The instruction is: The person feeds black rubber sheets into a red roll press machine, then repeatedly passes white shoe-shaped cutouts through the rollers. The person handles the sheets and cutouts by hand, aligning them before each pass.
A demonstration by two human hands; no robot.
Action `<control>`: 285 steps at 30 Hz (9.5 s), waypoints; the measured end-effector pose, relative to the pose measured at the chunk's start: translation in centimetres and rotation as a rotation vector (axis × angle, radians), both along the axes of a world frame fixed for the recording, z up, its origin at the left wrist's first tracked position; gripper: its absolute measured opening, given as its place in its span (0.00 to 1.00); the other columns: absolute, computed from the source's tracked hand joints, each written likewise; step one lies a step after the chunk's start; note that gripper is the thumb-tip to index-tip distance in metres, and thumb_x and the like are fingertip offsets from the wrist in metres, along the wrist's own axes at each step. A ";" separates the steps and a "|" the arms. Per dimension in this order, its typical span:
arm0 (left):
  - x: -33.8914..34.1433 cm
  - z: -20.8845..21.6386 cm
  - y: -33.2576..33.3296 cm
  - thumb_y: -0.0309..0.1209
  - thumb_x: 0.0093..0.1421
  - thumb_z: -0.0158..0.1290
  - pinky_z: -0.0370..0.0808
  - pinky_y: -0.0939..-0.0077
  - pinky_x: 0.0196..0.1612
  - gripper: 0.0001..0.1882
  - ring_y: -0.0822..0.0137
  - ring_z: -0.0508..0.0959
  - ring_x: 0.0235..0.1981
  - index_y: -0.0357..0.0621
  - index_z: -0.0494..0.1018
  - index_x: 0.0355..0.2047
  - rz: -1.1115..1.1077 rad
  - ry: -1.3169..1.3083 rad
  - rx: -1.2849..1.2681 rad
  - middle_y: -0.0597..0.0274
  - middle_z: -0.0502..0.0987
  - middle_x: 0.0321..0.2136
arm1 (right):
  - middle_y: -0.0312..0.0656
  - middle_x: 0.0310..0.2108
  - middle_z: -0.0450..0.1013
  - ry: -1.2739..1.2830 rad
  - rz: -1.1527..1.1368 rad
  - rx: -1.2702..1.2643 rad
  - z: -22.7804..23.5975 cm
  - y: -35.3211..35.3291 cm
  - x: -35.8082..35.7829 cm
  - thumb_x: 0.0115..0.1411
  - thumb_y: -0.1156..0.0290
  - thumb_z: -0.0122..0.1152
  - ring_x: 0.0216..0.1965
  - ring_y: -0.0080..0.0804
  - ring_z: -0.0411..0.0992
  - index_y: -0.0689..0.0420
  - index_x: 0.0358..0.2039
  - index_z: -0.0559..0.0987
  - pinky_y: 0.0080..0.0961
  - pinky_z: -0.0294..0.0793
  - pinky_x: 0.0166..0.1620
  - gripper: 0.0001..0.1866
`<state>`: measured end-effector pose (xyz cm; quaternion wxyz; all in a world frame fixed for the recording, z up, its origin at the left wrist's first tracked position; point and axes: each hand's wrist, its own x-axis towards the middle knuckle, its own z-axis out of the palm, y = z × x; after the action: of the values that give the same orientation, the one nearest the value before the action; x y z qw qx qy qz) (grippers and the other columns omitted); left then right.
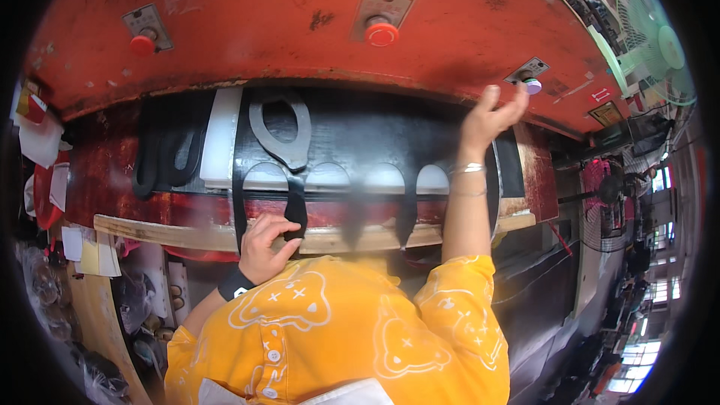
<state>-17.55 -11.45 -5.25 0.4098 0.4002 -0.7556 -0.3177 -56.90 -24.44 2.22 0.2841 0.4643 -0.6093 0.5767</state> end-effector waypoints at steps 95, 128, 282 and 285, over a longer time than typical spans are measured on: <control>-7.5 -0.2 -10.5 0.33 0.53 0.59 0.73 0.63 0.38 0.10 0.55 0.78 0.33 0.47 0.76 0.35 -0.099 -0.212 -0.190 0.59 0.79 0.29 | 0.59 0.69 0.40 -0.419 0.178 0.003 1.7 -1.5 -7.9 0.67 0.54 0.48 0.69 0.44 0.44 0.67 0.67 0.43 0.34 0.44 0.68 0.41; -5.3 2.4 -3.3 0.51 0.44 0.66 0.67 0.56 0.56 0.48 0.48 0.72 0.52 0.36 0.61 0.59 0.030 -0.056 -0.046 0.43 0.68 0.54 | 0.59 0.59 0.60 0.224 0.611 0.893 -2.7 5.8 14.1 0.43 0.54 0.71 0.60 0.58 0.58 0.55 0.60 0.65 0.48 0.59 0.61 0.44; -7.0 -2.9 8.1 0.37 0.56 0.57 0.73 0.57 0.37 0.16 0.45 0.78 0.35 0.47 0.68 0.42 0.188 -0.311 0.146 0.47 0.78 0.32 | 0.46 0.36 0.75 0.108 0.341 1.150 -7.1 30.0 0.9 0.56 0.61 0.55 0.48 0.40 0.70 0.56 0.35 0.80 0.52 0.48 0.61 0.14; -6.7 -1.7 10.9 0.31 0.55 0.59 0.67 0.74 0.24 0.15 0.69 0.72 0.19 0.43 0.67 0.40 0.104 -0.296 0.068 0.60 0.73 0.21 | 0.49 0.25 0.76 -0.153 0.483 1.380 -3.9 30.2 -1.2 0.58 0.58 0.57 0.31 0.43 0.76 0.60 0.29 0.81 0.38 0.71 0.42 0.17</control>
<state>-24.23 -0.57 -6.91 0.2958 0.4949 -0.7749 -0.2592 -58.14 5.80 -1.68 -0.2511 0.6173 -0.7324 0.1395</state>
